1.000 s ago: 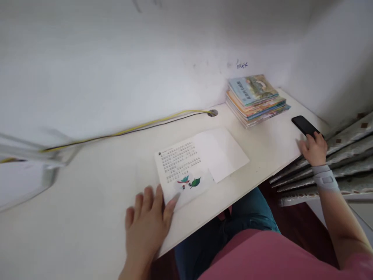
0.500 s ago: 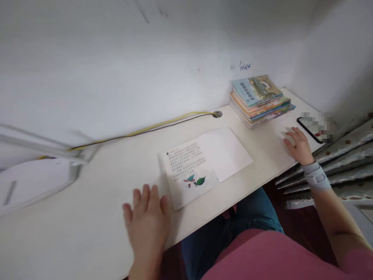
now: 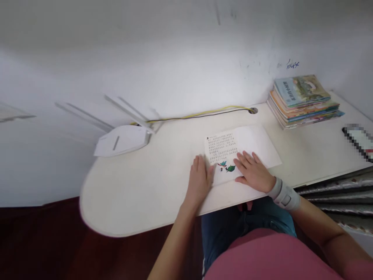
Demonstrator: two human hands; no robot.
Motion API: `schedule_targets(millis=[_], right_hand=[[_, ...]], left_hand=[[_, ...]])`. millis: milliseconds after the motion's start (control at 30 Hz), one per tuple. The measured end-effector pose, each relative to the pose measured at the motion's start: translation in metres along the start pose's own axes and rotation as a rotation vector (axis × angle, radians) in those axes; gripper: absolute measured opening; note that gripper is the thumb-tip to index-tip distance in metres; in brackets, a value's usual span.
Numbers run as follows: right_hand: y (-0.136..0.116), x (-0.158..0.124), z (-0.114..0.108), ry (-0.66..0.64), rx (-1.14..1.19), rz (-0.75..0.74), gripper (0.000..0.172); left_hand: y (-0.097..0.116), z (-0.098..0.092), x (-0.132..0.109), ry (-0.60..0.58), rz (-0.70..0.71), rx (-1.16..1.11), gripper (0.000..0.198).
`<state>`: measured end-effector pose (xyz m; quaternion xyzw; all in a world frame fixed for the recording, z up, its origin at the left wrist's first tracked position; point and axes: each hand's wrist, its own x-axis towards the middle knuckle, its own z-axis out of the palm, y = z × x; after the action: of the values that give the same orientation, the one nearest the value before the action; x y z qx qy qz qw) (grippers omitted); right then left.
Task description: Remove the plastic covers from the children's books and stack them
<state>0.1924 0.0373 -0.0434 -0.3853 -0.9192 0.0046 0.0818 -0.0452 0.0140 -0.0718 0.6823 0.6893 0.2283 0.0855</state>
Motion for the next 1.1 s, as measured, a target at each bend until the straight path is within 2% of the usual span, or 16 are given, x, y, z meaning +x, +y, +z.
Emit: schedule_targets(millis=[100, 367, 600, 933, 1000, 1100], right_hand=[[0.002, -0.002, 0.001, -0.013, -0.003, 0.035, 0.066], [-0.001, -0.002, -0.001, -0.053, 0.006, 0.058, 0.068], [0.001, -0.006, -0.001, -0.037, -0.038, 0.067, 0.068], [0.002, -0.011, -0.001, -0.033, -0.048, 0.068, 0.068], [0.002, -0.011, -0.001, -0.038, -0.049, 0.07, 0.068], [0.003, -0.012, -0.001, -0.028, -0.043, 0.066, 0.068]], left_hand=[[-0.01, -0.007, -0.009, 0.008, -0.007, 0.012, 0.063], [0.004, -0.01, -0.011, -0.084, 0.043, 0.131, 0.071], [0.004, -0.01, -0.012, -0.082, 0.04, 0.174, 0.064], [0.006, -0.01, -0.011, -0.097, 0.016, 0.144, 0.064], [0.004, -0.008, -0.012, -0.068, 0.005, 0.097, 0.062], [-0.003, -0.004, -0.012, 0.087, -0.075, 0.0, 0.062]])
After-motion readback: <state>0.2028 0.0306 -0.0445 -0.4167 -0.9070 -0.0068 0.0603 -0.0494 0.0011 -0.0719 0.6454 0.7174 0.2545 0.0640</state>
